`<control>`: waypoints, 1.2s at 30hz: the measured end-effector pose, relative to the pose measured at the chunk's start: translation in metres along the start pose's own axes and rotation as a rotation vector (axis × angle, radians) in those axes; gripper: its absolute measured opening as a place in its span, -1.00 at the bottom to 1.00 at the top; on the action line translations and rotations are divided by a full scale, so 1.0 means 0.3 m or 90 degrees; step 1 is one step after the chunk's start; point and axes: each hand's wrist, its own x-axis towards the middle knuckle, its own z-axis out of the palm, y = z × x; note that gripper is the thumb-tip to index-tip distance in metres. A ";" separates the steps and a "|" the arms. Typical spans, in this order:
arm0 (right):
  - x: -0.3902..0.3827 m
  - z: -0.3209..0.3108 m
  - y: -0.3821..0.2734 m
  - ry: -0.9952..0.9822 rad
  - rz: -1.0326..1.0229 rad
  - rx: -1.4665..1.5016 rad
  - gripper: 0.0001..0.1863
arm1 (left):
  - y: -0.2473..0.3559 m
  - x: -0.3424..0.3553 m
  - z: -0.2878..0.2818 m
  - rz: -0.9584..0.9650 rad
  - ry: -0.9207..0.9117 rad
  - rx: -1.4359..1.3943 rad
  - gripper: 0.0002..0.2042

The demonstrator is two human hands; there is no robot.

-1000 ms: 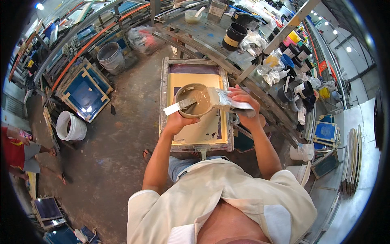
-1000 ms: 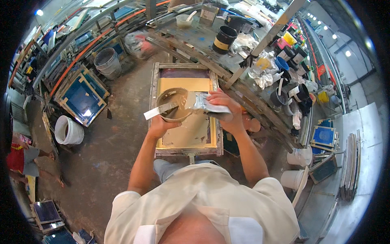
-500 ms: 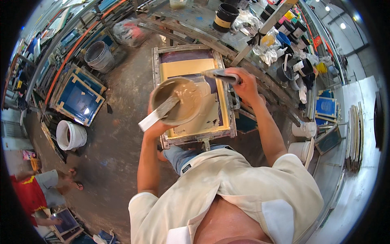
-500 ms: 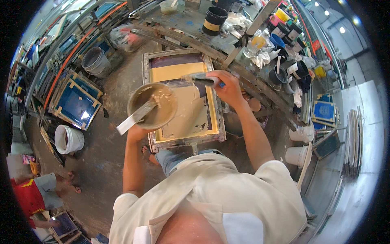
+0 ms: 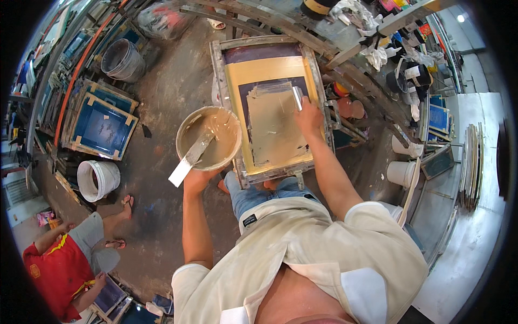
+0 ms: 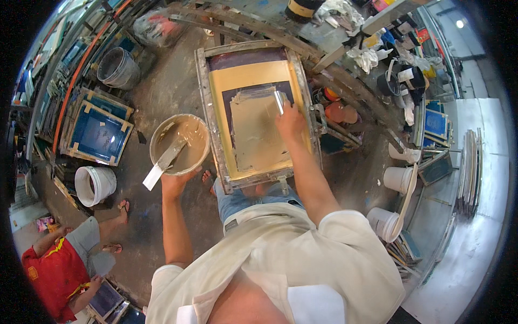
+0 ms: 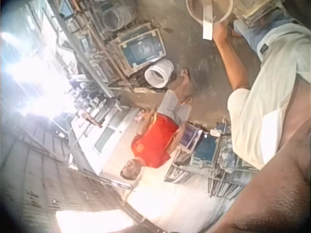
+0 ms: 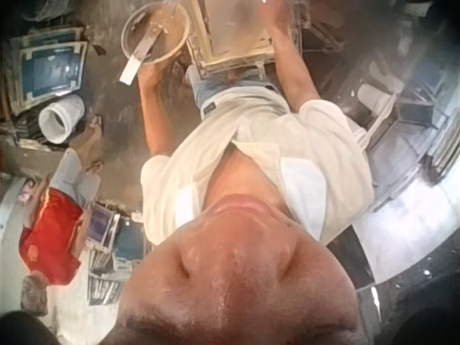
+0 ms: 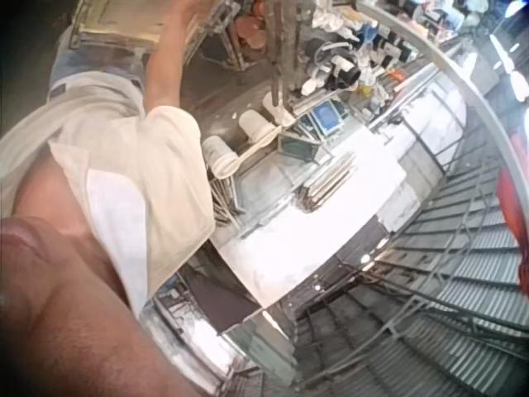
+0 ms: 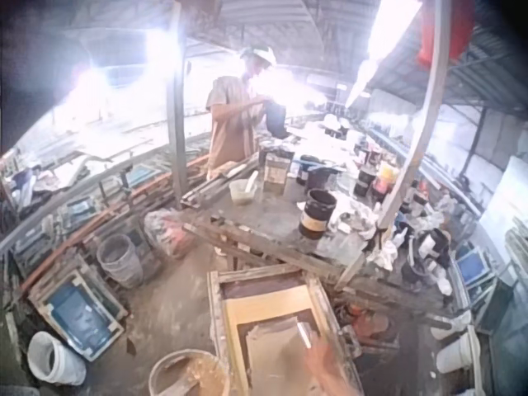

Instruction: The person performs screen printing by applying beige ink to a screen frame with a squeegee, then moves to a mixing station to stir and add liquid to the ink. They return to the press and continue printing on fabric.

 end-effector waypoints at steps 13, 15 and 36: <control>0.037 -0.362 0.128 -0.056 -0.155 0.422 -0.58 | -0.142 0.191 0.187 0.132 -0.101 -0.008 -0.28; 0.038 -0.438 0.135 -0.061 -0.192 0.479 -0.72 | -0.108 0.200 0.295 0.149 -0.101 -0.087 -0.27; -0.020 -0.427 0.285 -0.127 -0.122 0.358 -0.73 | -0.053 -0.009 0.365 0.139 0.009 -0.003 -0.22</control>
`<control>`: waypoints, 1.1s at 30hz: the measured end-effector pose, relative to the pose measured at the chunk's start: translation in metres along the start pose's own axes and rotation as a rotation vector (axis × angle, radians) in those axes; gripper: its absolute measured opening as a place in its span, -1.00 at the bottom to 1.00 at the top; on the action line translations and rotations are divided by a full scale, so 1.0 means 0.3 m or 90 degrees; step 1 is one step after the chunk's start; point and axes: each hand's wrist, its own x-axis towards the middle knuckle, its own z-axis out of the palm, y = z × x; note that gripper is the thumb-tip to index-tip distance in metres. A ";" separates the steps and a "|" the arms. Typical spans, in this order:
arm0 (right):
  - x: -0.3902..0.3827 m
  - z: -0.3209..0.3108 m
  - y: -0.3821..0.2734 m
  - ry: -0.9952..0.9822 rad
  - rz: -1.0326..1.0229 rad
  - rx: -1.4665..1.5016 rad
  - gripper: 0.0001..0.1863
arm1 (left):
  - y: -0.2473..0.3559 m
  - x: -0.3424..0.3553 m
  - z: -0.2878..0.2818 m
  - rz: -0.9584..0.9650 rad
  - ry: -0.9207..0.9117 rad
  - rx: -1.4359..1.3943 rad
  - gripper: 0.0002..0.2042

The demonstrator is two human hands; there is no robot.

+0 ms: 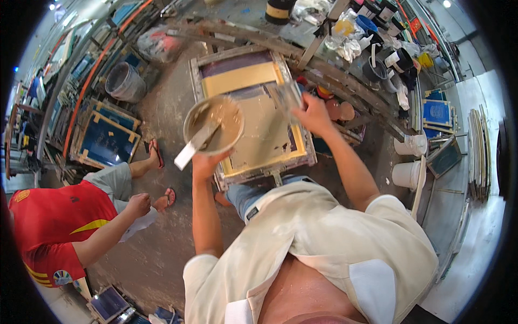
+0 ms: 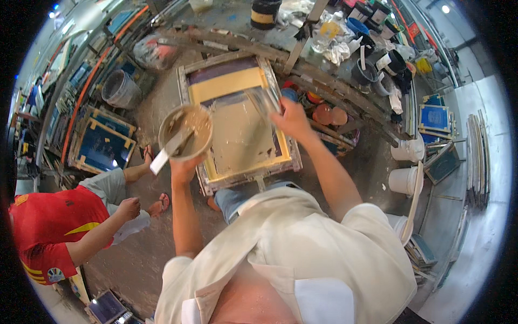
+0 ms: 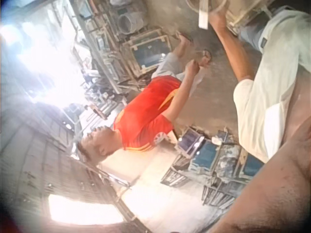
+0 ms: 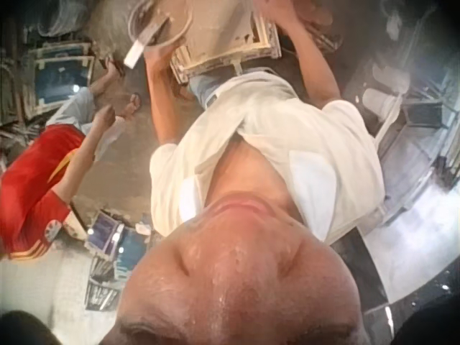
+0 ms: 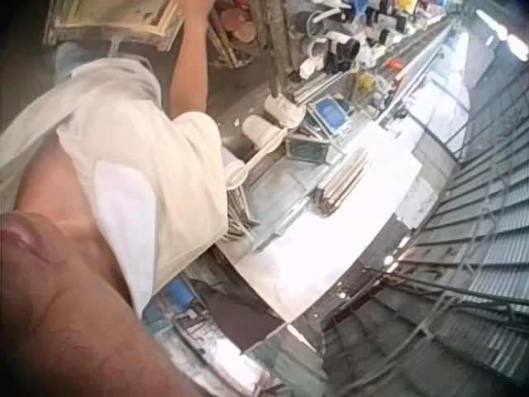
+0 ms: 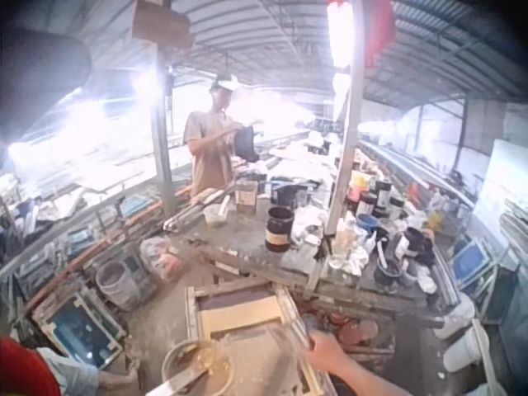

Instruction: The person performs screen printing by applying beige ink to a screen frame with a squeegee, then moves to a mixing station to stir and add liquid to the ink. They return to the press and continue printing on fabric.

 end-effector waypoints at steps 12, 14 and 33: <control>-0.172 0.198 0.406 0.066 0.120 0.091 -0.39 | 0.019 -0.206 -0.023 -0.012 0.033 -0.187 -0.09; -0.226 0.154 0.340 0.096 0.153 -0.083 -0.33 | 0.025 -0.224 0.006 -0.008 0.015 -0.170 -0.05; 0.381 -0.389 0.548 0.312 -0.012 0.113 -0.33 | 0.146 -0.167 0.480 -0.028 -0.003 0.160 -0.23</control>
